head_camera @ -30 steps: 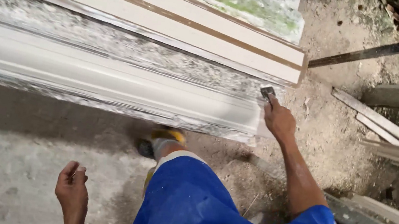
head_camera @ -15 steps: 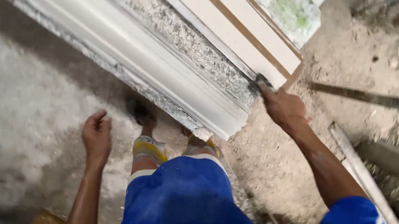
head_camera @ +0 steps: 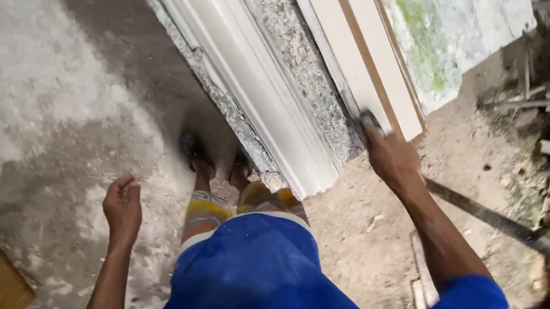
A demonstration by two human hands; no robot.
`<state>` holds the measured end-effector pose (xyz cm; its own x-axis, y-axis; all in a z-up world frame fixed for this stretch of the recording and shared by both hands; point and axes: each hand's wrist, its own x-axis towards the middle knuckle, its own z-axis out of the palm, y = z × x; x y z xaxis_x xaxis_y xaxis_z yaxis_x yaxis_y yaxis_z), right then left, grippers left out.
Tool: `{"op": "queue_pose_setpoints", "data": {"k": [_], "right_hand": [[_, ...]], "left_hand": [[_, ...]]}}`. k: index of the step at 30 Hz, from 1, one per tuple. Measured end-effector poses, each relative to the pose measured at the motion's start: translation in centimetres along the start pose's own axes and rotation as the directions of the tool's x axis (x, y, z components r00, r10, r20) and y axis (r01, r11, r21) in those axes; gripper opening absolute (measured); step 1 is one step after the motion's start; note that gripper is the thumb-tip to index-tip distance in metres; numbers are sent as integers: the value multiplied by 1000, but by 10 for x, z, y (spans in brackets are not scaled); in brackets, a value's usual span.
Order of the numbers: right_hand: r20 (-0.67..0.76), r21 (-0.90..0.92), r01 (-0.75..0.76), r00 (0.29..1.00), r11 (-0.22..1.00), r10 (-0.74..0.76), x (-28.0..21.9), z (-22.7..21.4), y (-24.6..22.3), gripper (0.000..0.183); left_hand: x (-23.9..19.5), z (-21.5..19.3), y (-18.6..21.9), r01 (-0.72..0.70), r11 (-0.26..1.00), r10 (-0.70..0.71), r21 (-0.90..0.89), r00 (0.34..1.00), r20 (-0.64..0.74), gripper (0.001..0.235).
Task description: Scraping the edges of decorative moldings to remove excess material and smooth the finish.
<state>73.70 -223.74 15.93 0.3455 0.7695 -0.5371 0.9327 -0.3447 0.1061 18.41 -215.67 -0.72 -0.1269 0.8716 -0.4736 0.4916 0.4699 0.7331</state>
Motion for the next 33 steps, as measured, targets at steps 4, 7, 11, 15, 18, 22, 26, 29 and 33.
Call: {"op": "queue_pose_setpoints", "data": {"k": [4,7,11,15,18,22,26,29,33], "right_hand": [[-73,-35,94,993,995,-96,77,-26,-31,41],[-123,-78,123,984,989,-132,116,-35,-37,42],[-35,-18,80,996,997,-81,55,-36,-35,44],[-84,89,191,979,978,-184,53,-11,-13,41],[-63,76,165,985,983,-160,93,-38,-37,39],[-80,182,145,988,973,-132,164,-90,-80,36],[-171,26,184,969,983,-177,224,-89,-85,47],[-250,31,265,936,964,-249,178,-96,-83,38],[128,-65,-92,987,994,100,109,-73,-75,43]], "left_hand": [[-29,-7,4,56,996,-60,-74,997,-53,35],[-36,-6,-1,72,993,-78,-93,995,-60,34],[-57,-24,19,111,990,-118,-92,990,-80,36],[-70,-39,19,358,933,-360,-31,931,-66,40],[-76,-40,6,391,920,-389,12,917,-85,41],[-71,-41,27,339,939,-343,-56,935,-90,37],[-52,-47,43,319,947,-316,33,946,-73,40],[-28,-48,50,336,942,-336,-2,941,-50,38],[28,-27,54,111,992,-112,-57,993,-19,35]]}}
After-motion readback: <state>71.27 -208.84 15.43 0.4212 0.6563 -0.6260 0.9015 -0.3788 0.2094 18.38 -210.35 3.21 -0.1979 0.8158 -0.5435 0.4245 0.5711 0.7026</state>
